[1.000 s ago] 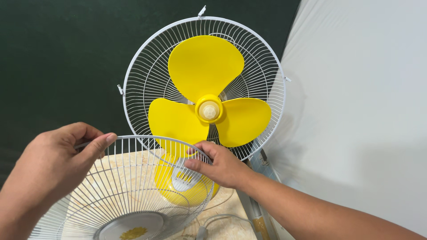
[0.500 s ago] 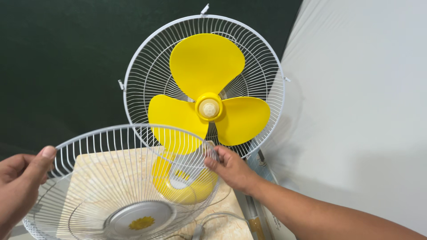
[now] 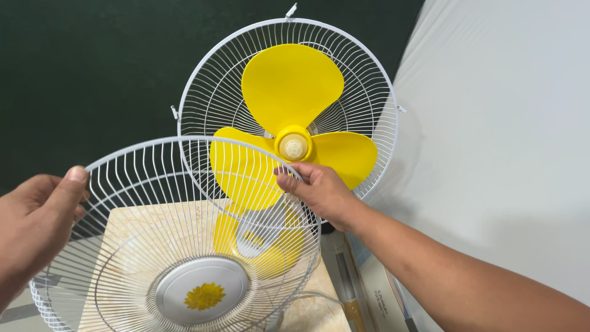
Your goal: The person assembles a yellow table fan by securing the fan blades to the motor hub and then attaching the front protective grille. The hands tighten the central hub nut and align the grille to complete the assembly.
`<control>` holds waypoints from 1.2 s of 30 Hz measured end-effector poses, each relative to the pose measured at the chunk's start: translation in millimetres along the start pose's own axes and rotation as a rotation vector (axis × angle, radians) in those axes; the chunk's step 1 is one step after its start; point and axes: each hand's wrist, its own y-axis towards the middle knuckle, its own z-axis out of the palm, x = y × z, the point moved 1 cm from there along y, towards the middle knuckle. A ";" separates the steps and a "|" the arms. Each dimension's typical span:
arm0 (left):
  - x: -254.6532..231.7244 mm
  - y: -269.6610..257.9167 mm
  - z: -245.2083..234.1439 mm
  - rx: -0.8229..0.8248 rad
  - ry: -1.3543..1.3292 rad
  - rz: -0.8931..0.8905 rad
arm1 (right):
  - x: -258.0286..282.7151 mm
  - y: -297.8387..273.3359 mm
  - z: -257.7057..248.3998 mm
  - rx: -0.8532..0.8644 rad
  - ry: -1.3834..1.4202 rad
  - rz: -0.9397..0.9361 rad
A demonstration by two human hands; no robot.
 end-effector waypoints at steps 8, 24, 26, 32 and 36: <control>17.9 17.0 -2.5 -0.056 -0.137 -0.011 | -8.9 0.5 -0.8 -0.007 -0.017 -0.008; 18.5 12.7 -13.4 -0.009 -0.392 -0.253 | -95.1 -42.4 -3.0 -0.137 0.615 0.183; 49.3 16.1 -6.4 -0.034 -0.378 -0.231 | -92.4 -41.9 -4.1 -0.150 0.634 0.181; 99.3 5.7 16.2 -0.081 -0.356 -0.074 | -94.4 -25.1 -20.1 -0.217 0.550 0.151; 64.0 -17.0 10.6 -0.050 -0.047 -0.070 | -73.5 -20.5 -21.2 -0.255 0.470 0.180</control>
